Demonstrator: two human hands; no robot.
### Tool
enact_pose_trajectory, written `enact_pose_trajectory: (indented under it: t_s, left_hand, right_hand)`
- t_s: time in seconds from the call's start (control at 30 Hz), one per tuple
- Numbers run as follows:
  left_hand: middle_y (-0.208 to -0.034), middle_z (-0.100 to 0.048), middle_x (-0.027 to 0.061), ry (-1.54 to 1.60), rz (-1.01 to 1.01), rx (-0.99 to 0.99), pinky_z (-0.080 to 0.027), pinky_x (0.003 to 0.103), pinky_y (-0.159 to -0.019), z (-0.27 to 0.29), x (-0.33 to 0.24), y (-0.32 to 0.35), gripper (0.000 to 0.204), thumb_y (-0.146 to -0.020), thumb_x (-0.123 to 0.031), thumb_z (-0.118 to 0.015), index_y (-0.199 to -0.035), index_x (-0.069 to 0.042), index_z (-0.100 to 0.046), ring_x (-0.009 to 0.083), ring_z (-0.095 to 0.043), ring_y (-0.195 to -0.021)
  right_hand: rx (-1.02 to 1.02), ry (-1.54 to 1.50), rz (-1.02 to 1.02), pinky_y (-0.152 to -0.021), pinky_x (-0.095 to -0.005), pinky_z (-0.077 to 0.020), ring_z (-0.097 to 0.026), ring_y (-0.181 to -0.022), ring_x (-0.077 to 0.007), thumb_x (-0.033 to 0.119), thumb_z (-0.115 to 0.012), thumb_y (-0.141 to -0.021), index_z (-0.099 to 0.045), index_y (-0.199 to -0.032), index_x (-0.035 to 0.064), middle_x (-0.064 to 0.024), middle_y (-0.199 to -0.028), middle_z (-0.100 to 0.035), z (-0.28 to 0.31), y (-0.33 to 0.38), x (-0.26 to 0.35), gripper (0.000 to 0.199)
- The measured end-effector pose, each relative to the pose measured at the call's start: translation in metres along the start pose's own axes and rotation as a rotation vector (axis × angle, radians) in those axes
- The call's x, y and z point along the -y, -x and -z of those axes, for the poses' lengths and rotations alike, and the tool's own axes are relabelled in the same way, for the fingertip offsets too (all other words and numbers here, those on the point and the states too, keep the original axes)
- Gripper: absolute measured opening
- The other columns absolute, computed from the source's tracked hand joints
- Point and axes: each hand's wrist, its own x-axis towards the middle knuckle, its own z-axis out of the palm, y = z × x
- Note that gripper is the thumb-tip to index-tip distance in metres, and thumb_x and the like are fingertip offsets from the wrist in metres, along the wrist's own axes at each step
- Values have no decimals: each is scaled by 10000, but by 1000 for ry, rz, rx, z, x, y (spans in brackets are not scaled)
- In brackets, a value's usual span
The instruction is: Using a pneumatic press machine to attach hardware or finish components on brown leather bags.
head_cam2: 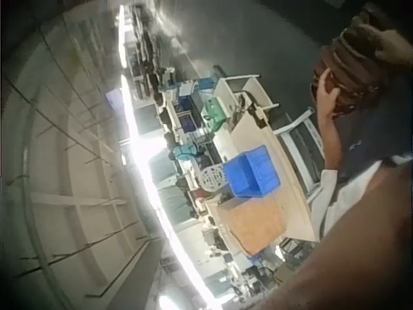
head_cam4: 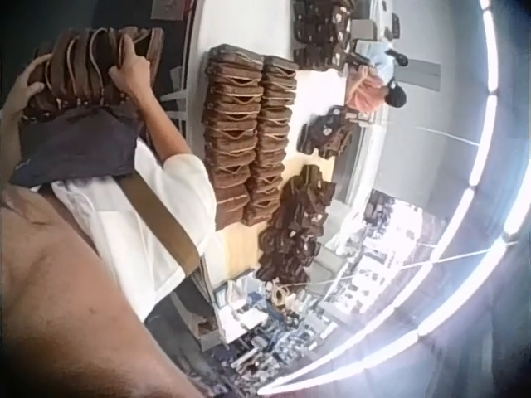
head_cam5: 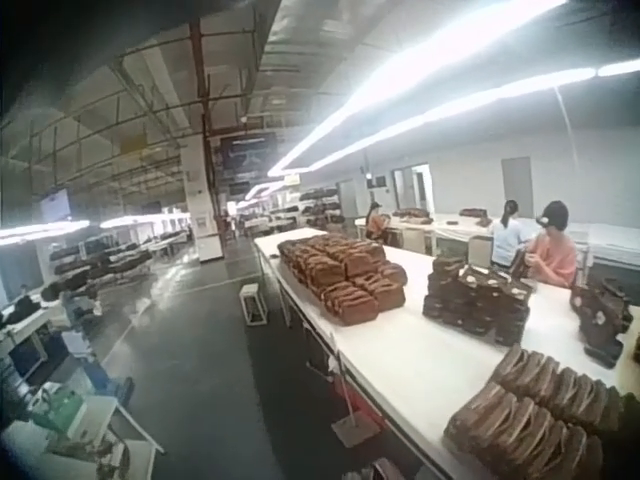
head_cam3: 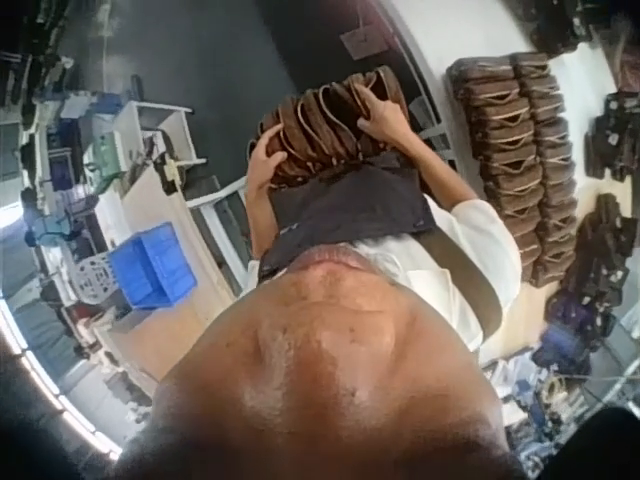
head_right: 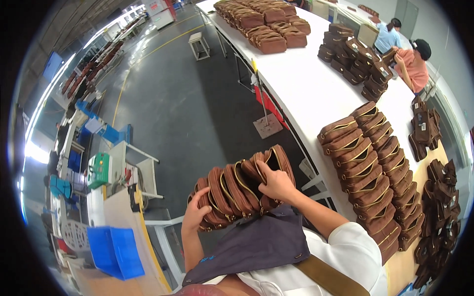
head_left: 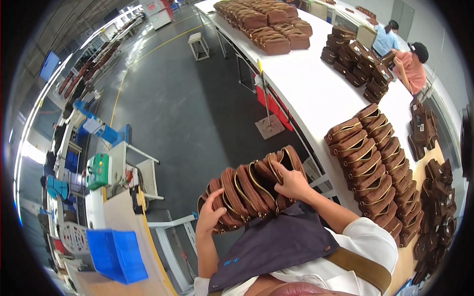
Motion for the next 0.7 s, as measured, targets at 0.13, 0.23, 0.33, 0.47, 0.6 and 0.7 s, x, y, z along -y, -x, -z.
enact_pose_trajectory:
  t_s: [0.13,0.23,0.33,0.47,0.6,0.7]
  left_hand:
    - [-1290,-538,92,-11,16,110,-385,307,-1023,17,-42,-110,629,-688,7,-571,-1313,-19,-510,192,-516,-1185]
    - [-1281,-542,94,-22,25,206,-389,307,-1020,23,-71,-191,625,-692,8,-569,-1313,-22,-510,191,-521,-1176]
    - [-1272,-546,96,-55,-18,280,-393,307,-1016,28,-87,-275,619,-697,12,-562,-1313,-22,-509,187,-525,-1169]
    - [-1263,-551,98,-143,-136,353,-394,302,-1012,26,-130,-384,606,-708,12,-556,-1311,-20,-508,180,-528,-1161]
    - [-1259,-557,92,-275,-239,394,-396,296,-1009,24,-180,-481,591,-721,19,-553,-1309,-36,-516,174,-535,-1152]
    - [-1205,-593,80,-290,-252,467,-422,282,-975,17,-213,-552,581,-722,18,-558,-1298,-47,-531,156,-560,-1105]
  right_hand:
    - [-134,-49,-134,-668,-468,-511,-631,-665,-397,183,-624,-705,-405,-1397,129,-213,-695,-630,21,-65,-13,728]
    - [-238,-103,-211,-609,-432,-499,-612,-591,-354,187,-625,-699,-433,-1392,164,-174,-657,-614,38,-114,-28,719]
    - [-317,-155,-260,-581,-427,-491,-602,-574,-347,188,-628,-701,-431,-1393,175,-163,-637,-600,52,-167,-45,720]
    - [-464,-213,-288,-549,-409,-472,-599,-557,-329,153,-624,-710,-423,-1400,189,-149,-640,-592,84,-247,-65,720]
    - [-550,-254,-323,-581,-455,-483,-608,-568,-350,164,-627,-722,-413,-1400,184,-176,-634,-603,124,-323,-78,711]
    - [-608,-254,-408,-610,-374,-490,-635,-625,-295,134,-630,-733,-409,-1414,195,-142,-734,-653,148,-365,-87,718]
